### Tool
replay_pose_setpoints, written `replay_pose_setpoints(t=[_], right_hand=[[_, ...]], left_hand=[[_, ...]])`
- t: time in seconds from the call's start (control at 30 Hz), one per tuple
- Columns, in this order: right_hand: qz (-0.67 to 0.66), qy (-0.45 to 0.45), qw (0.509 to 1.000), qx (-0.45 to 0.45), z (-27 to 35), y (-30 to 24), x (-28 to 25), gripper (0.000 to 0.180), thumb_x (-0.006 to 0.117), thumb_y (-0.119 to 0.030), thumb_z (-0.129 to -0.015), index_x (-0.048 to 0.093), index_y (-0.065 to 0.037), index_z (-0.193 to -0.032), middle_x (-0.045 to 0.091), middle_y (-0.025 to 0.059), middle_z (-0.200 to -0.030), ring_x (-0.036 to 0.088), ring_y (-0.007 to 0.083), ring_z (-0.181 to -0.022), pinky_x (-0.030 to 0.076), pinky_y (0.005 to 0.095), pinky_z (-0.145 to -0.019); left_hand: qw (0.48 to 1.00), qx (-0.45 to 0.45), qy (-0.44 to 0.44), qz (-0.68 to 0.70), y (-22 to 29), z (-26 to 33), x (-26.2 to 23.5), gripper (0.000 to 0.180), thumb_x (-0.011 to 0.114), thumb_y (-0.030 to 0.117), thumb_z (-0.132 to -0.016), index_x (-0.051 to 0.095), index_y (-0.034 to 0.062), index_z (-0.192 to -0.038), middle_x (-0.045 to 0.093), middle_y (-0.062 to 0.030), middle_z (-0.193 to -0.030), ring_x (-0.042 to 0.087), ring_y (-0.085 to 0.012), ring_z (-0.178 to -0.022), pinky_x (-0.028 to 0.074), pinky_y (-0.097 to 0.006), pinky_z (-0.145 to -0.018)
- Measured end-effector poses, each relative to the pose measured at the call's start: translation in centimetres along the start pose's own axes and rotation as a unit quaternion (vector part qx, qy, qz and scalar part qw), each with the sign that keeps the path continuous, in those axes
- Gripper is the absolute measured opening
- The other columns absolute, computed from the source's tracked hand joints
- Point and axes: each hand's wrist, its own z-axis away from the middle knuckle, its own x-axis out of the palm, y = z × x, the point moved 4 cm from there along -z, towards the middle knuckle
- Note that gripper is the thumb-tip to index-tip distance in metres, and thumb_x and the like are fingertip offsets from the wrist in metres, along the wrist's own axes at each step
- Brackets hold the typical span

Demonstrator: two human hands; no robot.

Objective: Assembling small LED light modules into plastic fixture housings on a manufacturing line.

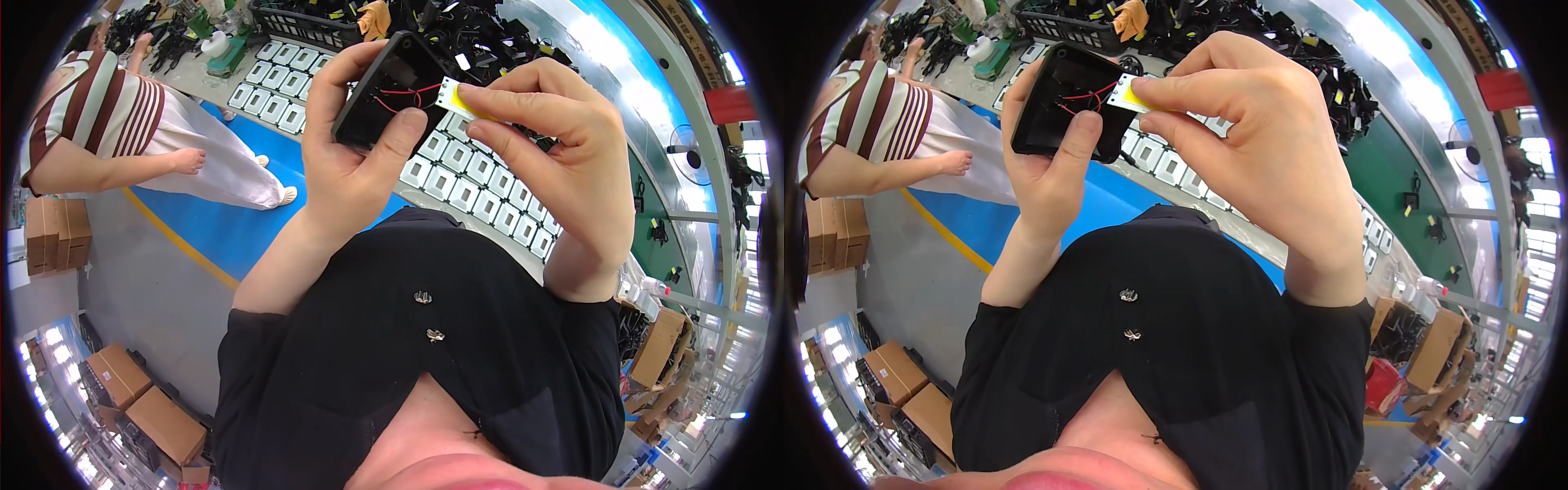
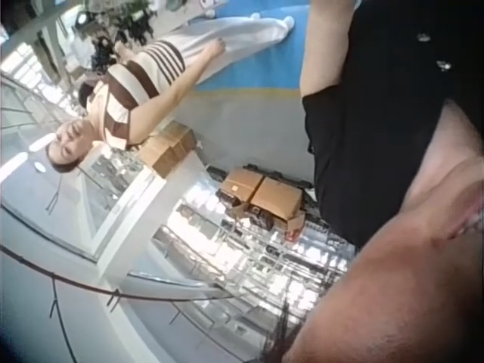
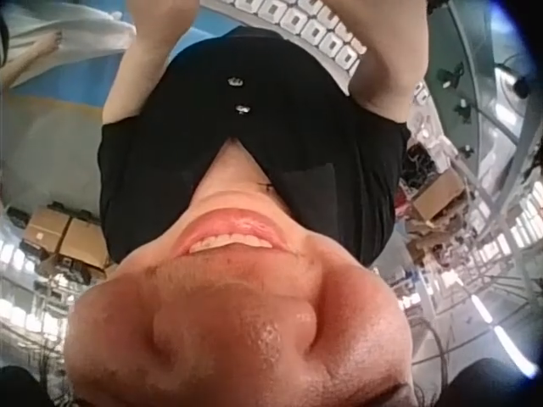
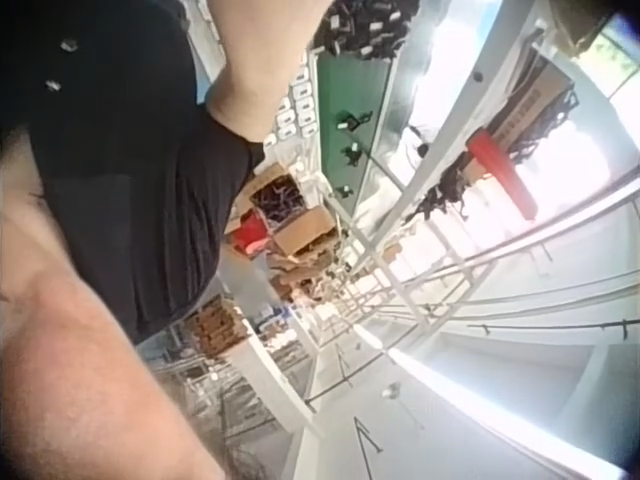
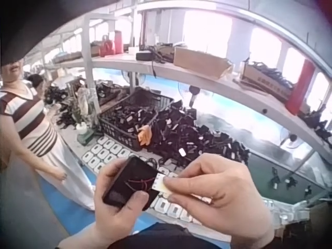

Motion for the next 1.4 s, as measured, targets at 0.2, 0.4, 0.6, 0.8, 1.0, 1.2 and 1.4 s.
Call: replay_pose_setpoints(t=[0.2, 0.4, 0.6, 0.8, 1.0, 1.2, 1.4], right_hand=[[0.034, 0.001, 0.998, -0.045, -0.2, -1.1, 0.5, 0.026, 0.069, 0.004, -0.066, 0.069, -0.003, -0.092, 0.06, 0.0066, -0.079, 0.057, 0.0125, -0.068, 0.041, 0.0212, -0.057], [0.093, 0.017, 0.993, -0.066, 0.0, -2.1, 1.1, 0.026, 0.069, 0.006, -0.066, 0.069, -0.002, -0.09, 0.061, 0.0069, -0.08, 0.058, 0.0134, -0.067, 0.044, 0.0214, -0.056], [0.121, 0.027, 0.99, -0.065, -0.3, -2.2, 0.8, 0.026, 0.069, 0.006, -0.065, 0.069, -0.002, -0.09, 0.061, 0.0072, -0.08, 0.059, 0.014, -0.065, 0.045, 0.022, -0.056], [0.13, 0.023, 0.988, -0.078, -0.3, -2.2, 0.8, 0.024, 0.07, 0.005, -0.065, 0.068, -0.001, -0.088, 0.06, 0.0072, -0.078, 0.058, 0.0144, -0.065, 0.044, 0.0225, -0.055], [0.12, 0.022, 0.99, -0.075, -0.3, -2.2, 1.6, 0.023, 0.07, 0.005, -0.065, 0.068, -0.001, -0.087, 0.059, 0.0068, -0.078, 0.057, 0.0145, -0.066, 0.044, 0.0228, -0.055], [0.1, 0.095, 0.988, -0.068, 0.3, -1.4, 2.9, 0.026, 0.072, 0.003, -0.064, 0.069, -0.004, -0.089, 0.059, 0.0064, -0.082, 0.056, 0.0145, -0.069, 0.044, 0.023, -0.057], [0.1, 0.144, 0.977, -0.118, 0.2, -1.4, 3.5, 0.03, 0.073, 0.002, -0.063, 0.07, -0.007, -0.091, 0.061, 0.0052, -0.084, 0.054, 0.0123, -0.069, 0.04, 0.021, -0.054]], left_hand=[[0.999, -0.019, 0.024, 0.038, -0.1, -0.3, -0.6, 0.039, 0.059, 0.004, -0.084, 0.041, -0.0003, -0.118, 0.054, -0.0064, -0.101, 0.054, -0.0097, -0.09, 0.046, -0.022, -0.078], [0.969, -0.175, 0.067, 0.161, -0.6, -0.6, -1.0, 0.033, 0.059, 0.009, -0.085, 0.045, 0.0011, -0.113, 0.057, -0.004, -0.094, 0.056, -0.0072, -0.082, 0.049, -0.021, -0.07], [0.978, -0.138, 0.032, 0.156, -0.6, -0.5, -0.7, 0.04, 0.064, 0.009, -0.082, 0.043, 0.0012, -0.116, 0.057, -0.0039, -0.096, 0.056, -0.0072, -0.084, 0.048, -0.021, -0.072], [0.973, -0.155, 0.053, 0.161, -0.8, -1.0, -0.5, 0.039, 0.064, 0.006, -0.081, 0.044, 0.0013, -0.114, 0.058, -0.004, -0.094, 0.056, -0.007, -0.082, 0.048, -0.021, -0.072], [0.976, -0.125, 0.079, 0.159, -1.2, -1.3, -0.5, 0.019, 0.058, -0.003, -0.08, 0.056, -0.0006, -0.098, 0.06, -0.0048, -0.088, 0.059, -0.0113, -0.08, 0.048, -0.023, -0.071], [0.969, -0.168, 0.09, 0.159, -2.4, -0.9, -0.3, 0.032, 0.056, 0.005, -0.082, 0.048, 0.0019, -0.113, 0.056, -0.0012, -0.089, 0.052, -0.0053, -0.078, 0.043, -0.018, -0.066], [0.913, -0.253, 0.015, 0.32, -0.6, 0.5, -0.3, 0.057, 0.048, 0.014, -0.084, 0.023, 0.007, -0.135, 0.049, -0.0053, -0.111, 0.05, -0.0113, -0.1, 0.042, -0.025, -0.081]])
